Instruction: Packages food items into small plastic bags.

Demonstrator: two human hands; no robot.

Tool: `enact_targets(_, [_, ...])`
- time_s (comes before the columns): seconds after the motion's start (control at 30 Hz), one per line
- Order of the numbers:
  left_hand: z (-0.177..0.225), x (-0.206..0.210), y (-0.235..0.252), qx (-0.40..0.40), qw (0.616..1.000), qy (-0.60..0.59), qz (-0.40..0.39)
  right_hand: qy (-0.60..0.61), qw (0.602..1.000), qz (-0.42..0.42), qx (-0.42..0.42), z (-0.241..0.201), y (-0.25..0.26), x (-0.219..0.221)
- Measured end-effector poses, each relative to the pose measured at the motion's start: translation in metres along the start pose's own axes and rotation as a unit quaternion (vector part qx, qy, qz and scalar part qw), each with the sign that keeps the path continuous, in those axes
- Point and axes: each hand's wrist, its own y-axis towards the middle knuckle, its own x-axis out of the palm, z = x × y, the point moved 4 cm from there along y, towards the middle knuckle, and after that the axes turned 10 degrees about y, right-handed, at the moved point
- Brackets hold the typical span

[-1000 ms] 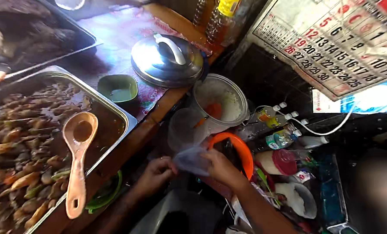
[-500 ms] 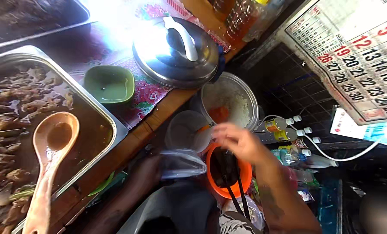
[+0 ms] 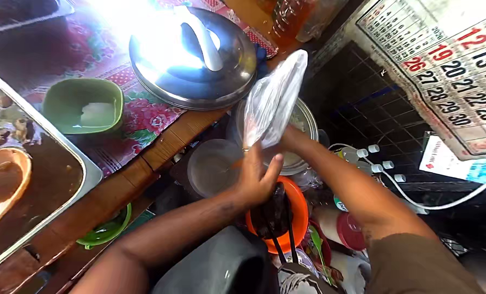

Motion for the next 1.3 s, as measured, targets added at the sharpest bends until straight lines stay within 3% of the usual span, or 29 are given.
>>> enact_targets(0.1, [-0.03,0.039,0.006,-0.04,0.988,0.15,-0.006,-0.007,0.998,0.038,0.043,0.002,-0.012,-0.055])
enact_targets(0.23, [-0.056,0.059,0.009,0.017,0.966,0.258,0.005,-0.108,0.993,0.044,0.017,-0.005,-0.011,-0.092])
enact_targets(0.37, [-0.067,0.064,0.02,0.019,0.936,0.352,-0.006,-0.144,0.989,0.036,-0.029,0.015,-0.005,-0.068])
enact_targets(0.53, [-0.072,0.075,0.023,-0.005,0.894,0.447,-0.042,-0.118,0.986,-0.113,-0.024,0.006,-0.042,-0.046])
enact_targets(0.67, [-0.075,0.078,0.024,0.015,0.884,0.467,0.001,-0.097,0.985,-0.134,-0.049,-0.01,-0.061,-0.038])
enact_targets(0.8, [-0.077,0.076,0.03,-0.017,0.876,0.481,0.016,-0.08,0.982,-0.138,-0.102,-0.03,-0.072,-0.037])
enact_targets(0.9, [-0.072,0.071,0.033,-0.049,0.9,0.433,-0.002,-0.021,0.98,-0.152,-0.125,-0.034,-0.063,-0.046])
enact_targets(0.97, [-0.074,0.065,0.037,-0.057,0.93,0.361,0.028,0.019,0.983,-0.131,-0.125,-0.019,-0.041,-0.055])
enact_targets(1.03, [-0.078,0.062,0.041,-0.059,0.945,0.313,0.07,-0.027,0.989,-0.116,-0.086,-0.001,-0.019,-0.057])
enact_targets(1.13, [-0.078,0.064,0.039,-0.025,0.944,0.317,0.087,-0.075,0.988,-0.123,-0.055,0.01,-0.01,-0.05])
enact_targets(1.3, [-0.08,0.064,0.036,0.008,0.943,0.313,0.117,0.032,0.972,-0.201,-0.118,-0.03,-0.036,-0.023])
